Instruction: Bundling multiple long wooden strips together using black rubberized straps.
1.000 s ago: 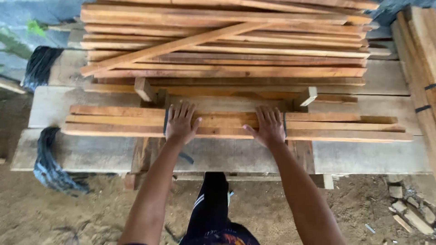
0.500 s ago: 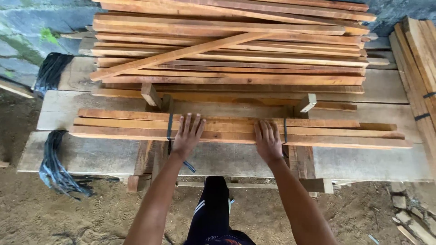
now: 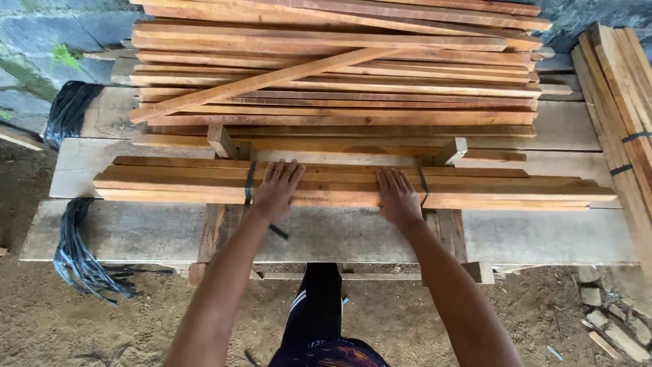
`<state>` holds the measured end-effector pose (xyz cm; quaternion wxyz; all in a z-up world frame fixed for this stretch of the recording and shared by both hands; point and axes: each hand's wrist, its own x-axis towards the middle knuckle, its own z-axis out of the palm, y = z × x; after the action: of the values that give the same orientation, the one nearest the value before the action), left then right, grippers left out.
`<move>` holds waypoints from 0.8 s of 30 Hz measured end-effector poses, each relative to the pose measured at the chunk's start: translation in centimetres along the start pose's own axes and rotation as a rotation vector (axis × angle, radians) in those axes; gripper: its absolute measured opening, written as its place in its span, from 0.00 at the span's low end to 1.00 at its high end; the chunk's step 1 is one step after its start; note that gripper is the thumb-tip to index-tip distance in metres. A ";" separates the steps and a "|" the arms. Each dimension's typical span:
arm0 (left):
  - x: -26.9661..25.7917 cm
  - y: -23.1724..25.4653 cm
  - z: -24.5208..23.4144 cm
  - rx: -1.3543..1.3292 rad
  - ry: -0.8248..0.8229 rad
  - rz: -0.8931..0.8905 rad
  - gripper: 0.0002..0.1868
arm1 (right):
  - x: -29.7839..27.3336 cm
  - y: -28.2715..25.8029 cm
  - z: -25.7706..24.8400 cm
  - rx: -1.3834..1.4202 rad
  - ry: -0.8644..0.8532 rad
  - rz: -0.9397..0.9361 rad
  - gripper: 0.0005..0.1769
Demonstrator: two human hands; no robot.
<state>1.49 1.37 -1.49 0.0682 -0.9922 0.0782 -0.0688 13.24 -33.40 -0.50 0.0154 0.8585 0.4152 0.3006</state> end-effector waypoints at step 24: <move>11.5 -7.2 -2.0 -0.351 -0.899 -0.046 0.54 | 11.7 6.9 -2.7 0.477 -1.166 0.192 0.57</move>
<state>13.51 6.24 3.01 -0.0749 -0.9217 0.0296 0.3795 22.19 -30.09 9.49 0.0203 0.8944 0.3153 -0.3165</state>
